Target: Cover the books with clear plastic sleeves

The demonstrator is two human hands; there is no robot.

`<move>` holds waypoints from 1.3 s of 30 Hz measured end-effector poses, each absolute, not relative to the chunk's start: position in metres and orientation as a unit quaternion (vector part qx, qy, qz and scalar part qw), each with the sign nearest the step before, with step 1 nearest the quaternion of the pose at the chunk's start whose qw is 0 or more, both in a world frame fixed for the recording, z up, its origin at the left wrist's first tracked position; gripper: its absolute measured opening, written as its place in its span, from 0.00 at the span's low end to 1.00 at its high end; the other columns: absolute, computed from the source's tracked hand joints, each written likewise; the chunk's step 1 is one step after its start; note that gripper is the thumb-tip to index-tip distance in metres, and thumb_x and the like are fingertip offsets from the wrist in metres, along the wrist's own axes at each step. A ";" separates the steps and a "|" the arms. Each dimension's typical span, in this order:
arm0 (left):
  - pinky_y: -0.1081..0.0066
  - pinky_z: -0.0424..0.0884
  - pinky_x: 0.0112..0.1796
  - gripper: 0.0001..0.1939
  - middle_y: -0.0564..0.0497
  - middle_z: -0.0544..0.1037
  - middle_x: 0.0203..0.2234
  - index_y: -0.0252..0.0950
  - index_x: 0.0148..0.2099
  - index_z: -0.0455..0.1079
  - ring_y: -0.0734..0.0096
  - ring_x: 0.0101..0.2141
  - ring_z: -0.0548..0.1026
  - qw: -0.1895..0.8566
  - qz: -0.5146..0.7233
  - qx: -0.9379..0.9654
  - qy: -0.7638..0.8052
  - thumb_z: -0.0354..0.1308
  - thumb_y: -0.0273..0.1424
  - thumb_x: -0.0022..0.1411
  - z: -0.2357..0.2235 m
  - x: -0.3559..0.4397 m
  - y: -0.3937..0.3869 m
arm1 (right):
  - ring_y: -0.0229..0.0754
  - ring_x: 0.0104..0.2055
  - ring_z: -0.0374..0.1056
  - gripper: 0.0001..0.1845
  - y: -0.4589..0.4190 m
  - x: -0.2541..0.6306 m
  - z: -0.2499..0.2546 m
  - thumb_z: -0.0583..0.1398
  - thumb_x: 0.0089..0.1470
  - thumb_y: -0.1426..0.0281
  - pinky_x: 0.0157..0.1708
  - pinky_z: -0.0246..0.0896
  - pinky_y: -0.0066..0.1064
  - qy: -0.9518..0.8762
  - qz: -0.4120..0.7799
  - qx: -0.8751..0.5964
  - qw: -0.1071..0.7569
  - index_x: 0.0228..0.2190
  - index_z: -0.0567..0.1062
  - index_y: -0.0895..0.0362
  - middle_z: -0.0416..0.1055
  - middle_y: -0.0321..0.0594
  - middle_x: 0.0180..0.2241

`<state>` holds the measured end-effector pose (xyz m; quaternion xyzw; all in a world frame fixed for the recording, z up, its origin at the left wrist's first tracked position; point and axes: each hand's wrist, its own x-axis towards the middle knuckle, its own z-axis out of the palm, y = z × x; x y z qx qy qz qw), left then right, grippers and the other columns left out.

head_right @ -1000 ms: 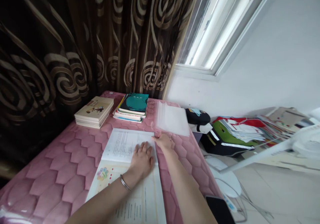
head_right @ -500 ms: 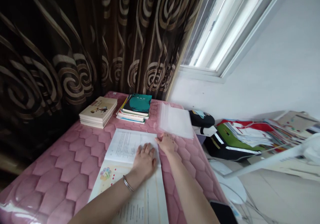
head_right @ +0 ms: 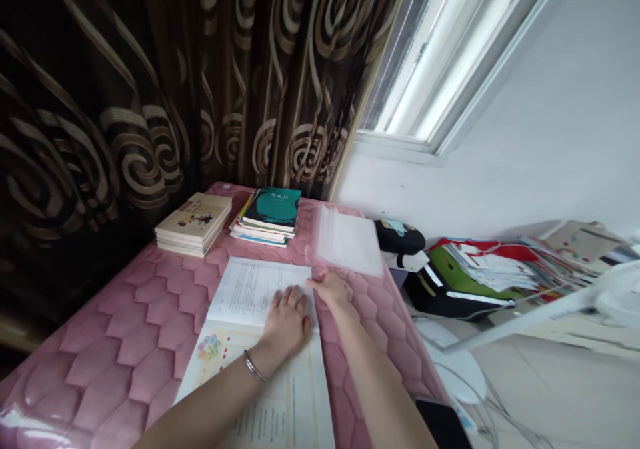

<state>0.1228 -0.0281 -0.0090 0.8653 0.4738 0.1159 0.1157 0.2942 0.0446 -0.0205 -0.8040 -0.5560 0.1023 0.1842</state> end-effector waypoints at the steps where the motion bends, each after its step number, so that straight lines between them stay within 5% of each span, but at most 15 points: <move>1: 0.50 0.46 0.62 0.29 0.39 0.56 0.65 0.31 0.65 0.58 0.53 0.65 0.52 0.117 0.115 0.865 0.474 0.41 0.39 0.67 -0.009 0.123 -0.028 | 0.48 0.40 0.74 0.18 0.048 0.292 -0.019 0.64 0.48 0.56 0.39 0.64 0.35 -0.544 0.104 -0.814 0.176 0.37 0.75 0.55 0.78 0.42 0.36; 9: 0.48 0.44 0.63 0.29 0.38 0.55 0.66 0.29 0.65 0.57 0.52 0.65 0.49 0.144 0.104 0.866 0.468 0.40 0.38 0.67 -0.003 0.122 -0.030 | 0.56 0.47 0.71 0.23 0.057 0.276 -0.005 0.54 0.57 0.51 0.47 0.60 0.49 -0.506 0.097 -0.847 0.130 0.38 0.77 0.55 0.77 0.50 0.39; 15: 0.48 0.46 0.62 0.29 0.38 0.56 0.65 0.29 0.65 0.58 0.52 0.65 0.51 0.144 0.113 0.865 0.467 0.43 0.38 0.66 -0.003 0.121 -0.029 | 0.49 0.54 0.65 0.20 0.038 0.275 -0.008 0.51 0.62 0.64 0.51 0.58 0.41 -0.594 0.060 -0.793 0.124 0.54 0.70 0.47 0.71 0.43 0.51; 30: 0.43 0.46 0.62 0.25 0.38 0.57 0.65 0.30 0.63 0.62 0.49 0.65 0.52 0.070 0.141 0.899 0.408 0.44 0.32 0.67 -0.004 0.105 -0.056 | 0.53 0.58 0.57 0.20 0.015 0.259 0.009 0.50 0.63 0.60 0.52 0.52 0.44 -0.644 0.011 -0.765 0.018 0.53 0.72 0.46 0.63 0.44 0.57; 36: 0.43 0.53 0.59 0.32 0.38 0.58 0.64 0.34 0.65 0.60 0.45 0.63 0.55 0.038 0.123 0.938 0.321 0.43 0.48 0.67 -0.027 0.054 -0.122 | 0.56 0.60 0.53 0.21 0.025 0.231 0.011 0.48 0.62 0.71 0.55 0.46 0.45 -0.663 0.000 -0.748 0.020 0.51 0.72 0.62 0.62 0.57 0.57; 39: 0.47 0.57 0.57 0.35 0.38 0.59 0.64 0.35 0.65 0.60 0.47 0.62 0.59 0.012 0.114 0.955 0.274 0.41 0.53 0.65 -0.040 0.032 -0.135 | 0.51 0.61 0.53 0.27 0.033 0.212 0.012 0.46 0.58 0.79 0.57 0.44 0.42 -0.689 0.018 -0.724 0.023 0.56 0.67 0.58 0.59 0.51 0.61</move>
